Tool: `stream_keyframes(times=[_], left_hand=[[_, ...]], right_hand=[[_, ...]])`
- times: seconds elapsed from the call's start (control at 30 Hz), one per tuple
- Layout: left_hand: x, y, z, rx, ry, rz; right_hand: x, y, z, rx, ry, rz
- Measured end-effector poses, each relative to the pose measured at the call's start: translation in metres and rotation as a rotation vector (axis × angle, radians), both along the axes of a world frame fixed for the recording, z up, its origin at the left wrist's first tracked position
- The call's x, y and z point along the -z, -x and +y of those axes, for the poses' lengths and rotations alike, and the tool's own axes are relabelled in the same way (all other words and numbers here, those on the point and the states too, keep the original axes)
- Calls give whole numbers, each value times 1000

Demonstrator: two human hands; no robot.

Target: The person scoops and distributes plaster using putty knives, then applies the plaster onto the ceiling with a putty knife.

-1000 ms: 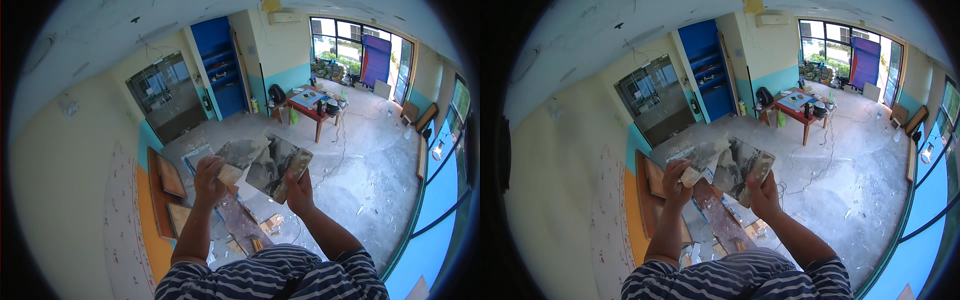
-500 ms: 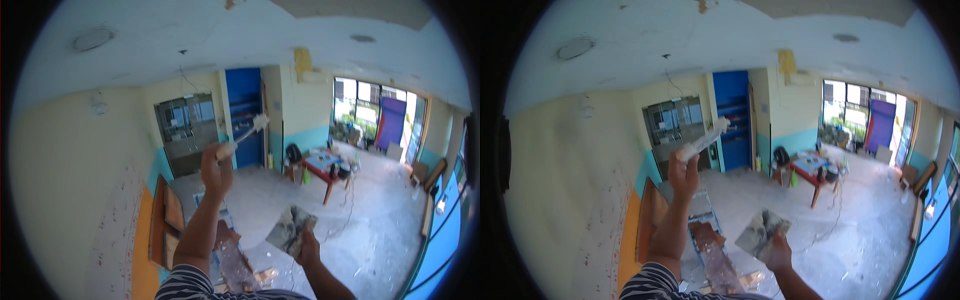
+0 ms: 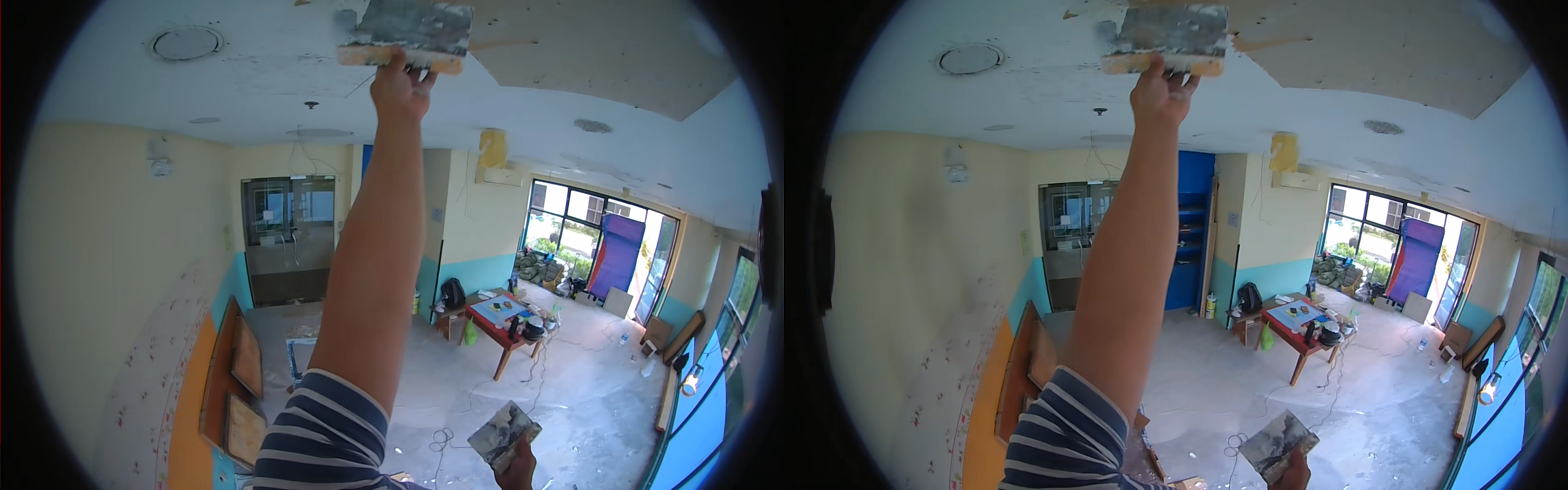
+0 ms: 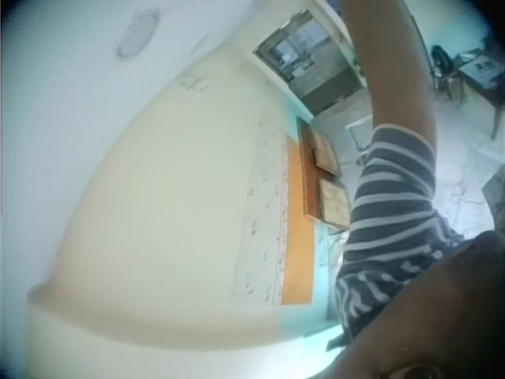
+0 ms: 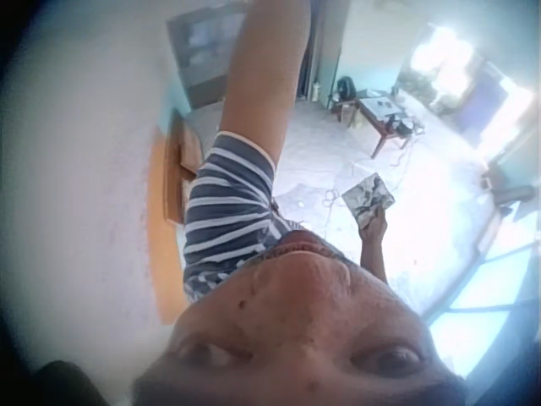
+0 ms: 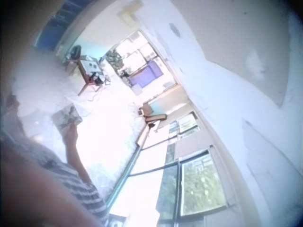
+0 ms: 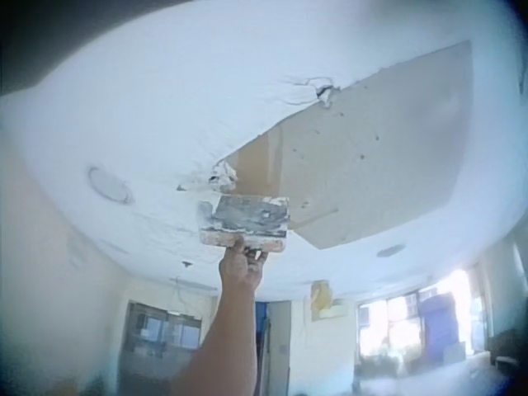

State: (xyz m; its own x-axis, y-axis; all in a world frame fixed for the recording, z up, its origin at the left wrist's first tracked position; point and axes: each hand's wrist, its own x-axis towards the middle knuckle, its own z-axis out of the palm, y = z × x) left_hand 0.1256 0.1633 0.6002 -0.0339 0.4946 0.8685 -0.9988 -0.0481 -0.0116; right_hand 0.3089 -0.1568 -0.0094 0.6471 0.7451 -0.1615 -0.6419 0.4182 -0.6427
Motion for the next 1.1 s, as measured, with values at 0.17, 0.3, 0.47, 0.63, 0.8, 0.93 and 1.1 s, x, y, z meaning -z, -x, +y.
stream_keyframes(times=[0.17, 0.3, 0.47, 0.63, 0.8, 0.93, 1.1], left_hand=[[-56, -32, -6, 185, -118, -53], [-121, -22, 25, 150, -231, 85], [-124, -38, 17, 222, -289, 122], [-58, -71, -19, 109, -25, 164], [-51, -43, -15, 200, -204, -202], [-87, -22, -39, 40, 20, -45], [-90, -28, -46, -29, -22, -52]], right_hand=[[29, -16, -51, 197, -55, -3], [25, -9, -94, 334, 171, 36], [20, 4, -126, 419, 224, 26], [37, 0, -143, 402, 27, 101], [77, -13, -157, 501, 963, -1197], [50, -2, -164, 567, 975, -1560], [99, -39, -174, 525, 1050, -1419]])
